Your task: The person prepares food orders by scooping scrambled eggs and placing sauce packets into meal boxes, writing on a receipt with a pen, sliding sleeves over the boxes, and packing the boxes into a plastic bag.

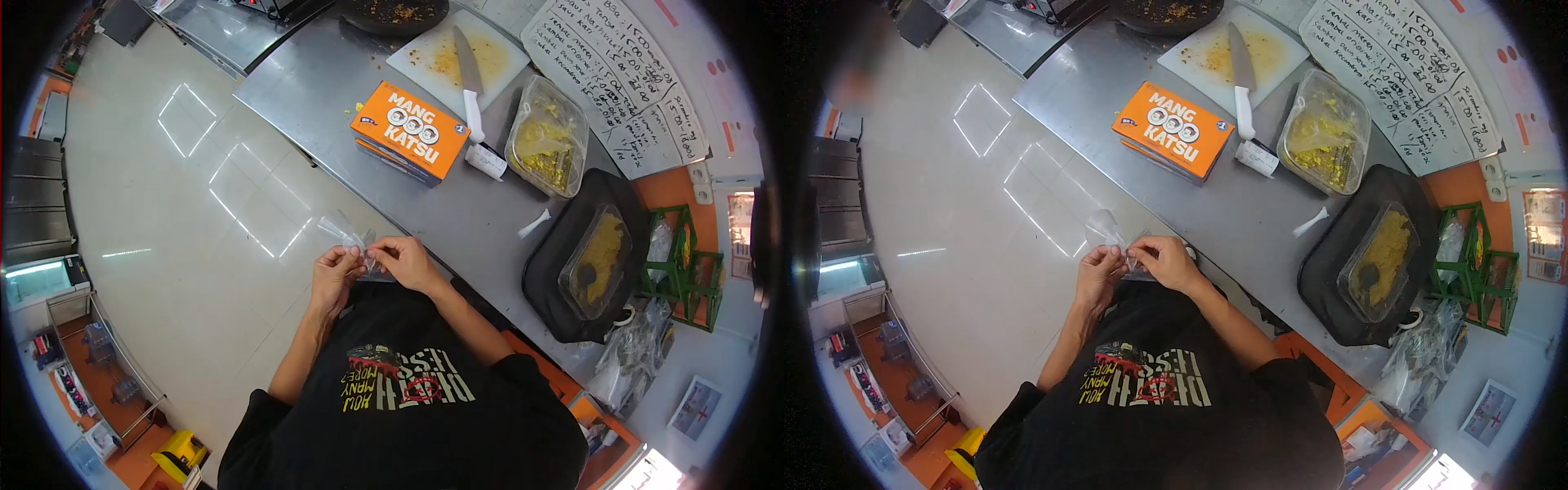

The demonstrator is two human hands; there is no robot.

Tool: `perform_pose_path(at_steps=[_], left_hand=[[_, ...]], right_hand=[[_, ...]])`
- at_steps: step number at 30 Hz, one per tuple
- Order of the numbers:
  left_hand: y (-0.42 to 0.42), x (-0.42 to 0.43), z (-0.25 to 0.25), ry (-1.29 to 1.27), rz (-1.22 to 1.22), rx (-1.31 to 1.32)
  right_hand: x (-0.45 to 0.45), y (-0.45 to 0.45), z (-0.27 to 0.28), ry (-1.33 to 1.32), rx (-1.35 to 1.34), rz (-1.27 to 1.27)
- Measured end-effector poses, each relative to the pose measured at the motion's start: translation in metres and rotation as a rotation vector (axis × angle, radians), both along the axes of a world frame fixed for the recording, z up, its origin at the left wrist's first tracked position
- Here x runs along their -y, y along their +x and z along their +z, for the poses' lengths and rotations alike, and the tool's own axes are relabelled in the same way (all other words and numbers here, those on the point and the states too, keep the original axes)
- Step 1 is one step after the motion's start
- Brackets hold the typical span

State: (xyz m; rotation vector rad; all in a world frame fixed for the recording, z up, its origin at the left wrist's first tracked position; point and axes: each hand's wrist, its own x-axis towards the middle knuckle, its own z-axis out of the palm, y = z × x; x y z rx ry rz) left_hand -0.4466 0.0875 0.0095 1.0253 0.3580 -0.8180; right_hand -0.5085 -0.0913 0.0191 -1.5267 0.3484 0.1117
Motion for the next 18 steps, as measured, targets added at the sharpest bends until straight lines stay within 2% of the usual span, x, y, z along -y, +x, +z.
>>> perform_pose_path(at_steps=[3,5,8,11,18], left_hand=[[0.008,0.007,0.028,0.055,-0.039,0.025],[0.012,0.002,0.021,0.086,-0.088,0.071],[0.019,-0.008,0.01,0.085,-0.124,0.087],[0.017,-0.012,0.002,0.071,-0.112,0.084],[0.012,-0.006,0.001,0.089,-0.078,0.076]], right_hand=[[-0.003,0.005,-0.007,-0.152,0.031,0.009],[-0.003,0.011,0.009,-0.224,0.009,0.031],[-0.009,0.013,0.006,-0.186,0.036,-0.008],[-0.01,0.011,0.006,-0.216,-0.046,0.007],[-0.01,-0.003,0.006,-0.224,0.007,0.01]])
